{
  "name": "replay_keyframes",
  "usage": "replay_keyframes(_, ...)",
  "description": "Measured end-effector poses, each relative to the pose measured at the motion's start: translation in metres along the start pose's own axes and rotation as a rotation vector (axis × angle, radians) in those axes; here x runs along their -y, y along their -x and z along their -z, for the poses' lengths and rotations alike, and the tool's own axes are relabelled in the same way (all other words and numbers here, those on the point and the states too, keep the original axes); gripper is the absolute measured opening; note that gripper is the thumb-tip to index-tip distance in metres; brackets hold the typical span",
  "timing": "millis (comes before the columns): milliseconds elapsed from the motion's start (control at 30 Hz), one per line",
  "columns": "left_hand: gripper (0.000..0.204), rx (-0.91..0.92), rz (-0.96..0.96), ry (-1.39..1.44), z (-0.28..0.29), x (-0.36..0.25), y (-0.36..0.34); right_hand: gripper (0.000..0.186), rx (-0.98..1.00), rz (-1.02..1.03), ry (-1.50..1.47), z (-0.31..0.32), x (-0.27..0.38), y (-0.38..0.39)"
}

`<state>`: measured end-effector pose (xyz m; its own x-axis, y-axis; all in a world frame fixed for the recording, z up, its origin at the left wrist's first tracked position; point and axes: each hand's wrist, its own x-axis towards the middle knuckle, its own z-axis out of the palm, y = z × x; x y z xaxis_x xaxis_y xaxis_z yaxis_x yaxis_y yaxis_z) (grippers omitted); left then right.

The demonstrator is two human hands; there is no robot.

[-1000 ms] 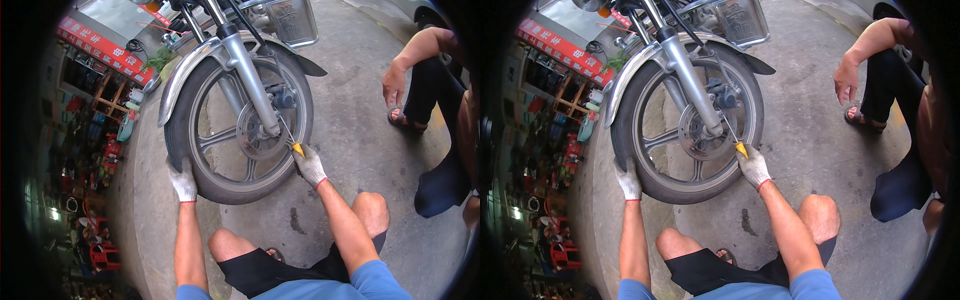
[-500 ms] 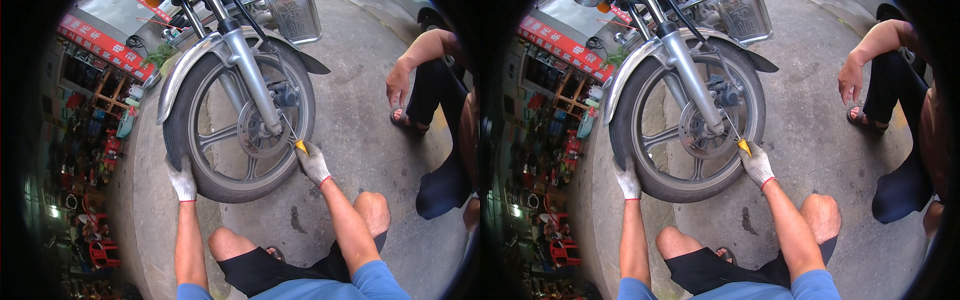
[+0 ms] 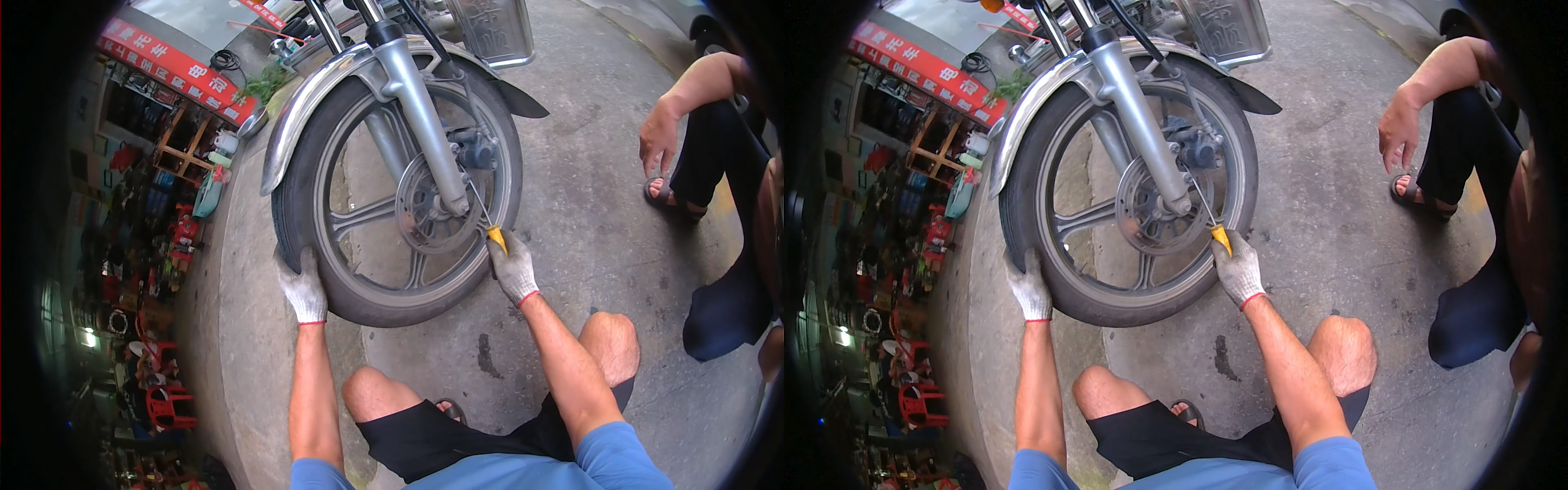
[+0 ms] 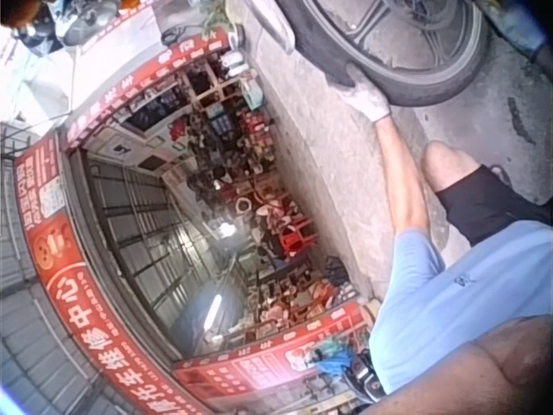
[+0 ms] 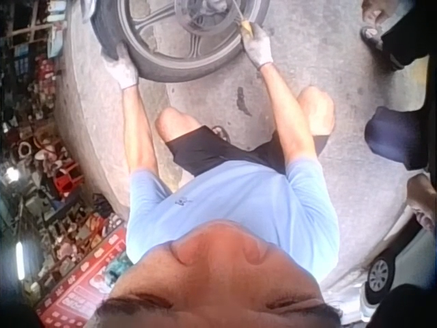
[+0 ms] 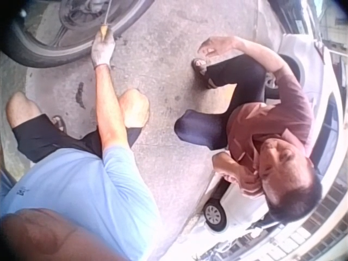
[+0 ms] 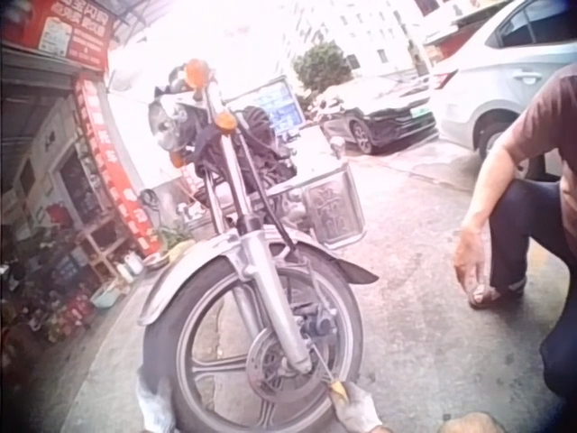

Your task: The person uses a screwdriver to manipulate the brake caliper and wheel assembly of a motorcycle while another person observes.

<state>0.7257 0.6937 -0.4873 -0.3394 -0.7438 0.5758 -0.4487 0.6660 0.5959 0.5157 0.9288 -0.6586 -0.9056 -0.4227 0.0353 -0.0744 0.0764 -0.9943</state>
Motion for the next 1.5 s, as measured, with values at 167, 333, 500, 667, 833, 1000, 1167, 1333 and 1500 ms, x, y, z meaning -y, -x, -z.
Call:
replay_keyframes(167, 0.056, 0.003, 0.036, 0.042, -0.003, -0.009, 0.003, 0.034, -0.075, 0.057, 0.040, -0.003, -0.010, 0.000)
replay_keyframes(333, 0.057, -0.013, 0.000, -0.027, 0.000, -0.009, 0.001, 0.039, 0.119, -0.104, 0.002, 0.013, -0.008, -0.014)
replay_keyframes(500, 0.059, 0.024, 0.077, -0.001, 0.001, -0.013, 0.002, 0.039, 0.280, -0.274, -0.058, 0.026, 0.017, -0.019)
replay_keyframes(667, 0.060, 0.022, 0.062, 0.031, -0.002, -0.012, 0.003, 0.036, 0.104, -0.130, 0.005, 0.011, -0.010, -0.014)
replay_keyframes(833, 0.057, 0.009, 0.023, -0.028, -0.001, -0.006, 0.003, 0.038, 0.163, -0.148, 0.020, 0.025, 0.005, -0.016)
replay_keyframes(1000, 0.057, 0.016, 0.006, 0.022, -0.001, -0.001, 0.001, 0.041, 0.303, -0.306, -0.037, 0.038, 0.006, -0.007)
replay_keyframes(1167, 0.060, 0.032, -0.028, 0.050, 0.000, 0.004, -0.003, 0.046, 0.008, -0.298, -0.121, -0.019, -0.060, 0.061)
replay_keyframes(1333, 0.063, 0.020, -0.023, 0.038, -0.005, 0.002, -0.001, 0.035, 0.087, -0.383, -0.190, -0.042, -0.066, 0.084)
replay_keyframes(1500, 0.061, 0.014, -0.031, 0.020, -0.003, 0.001, 0.000, 0.036, 0.065, -0.342, -0.185, -0.046, -0.056, 0.087)
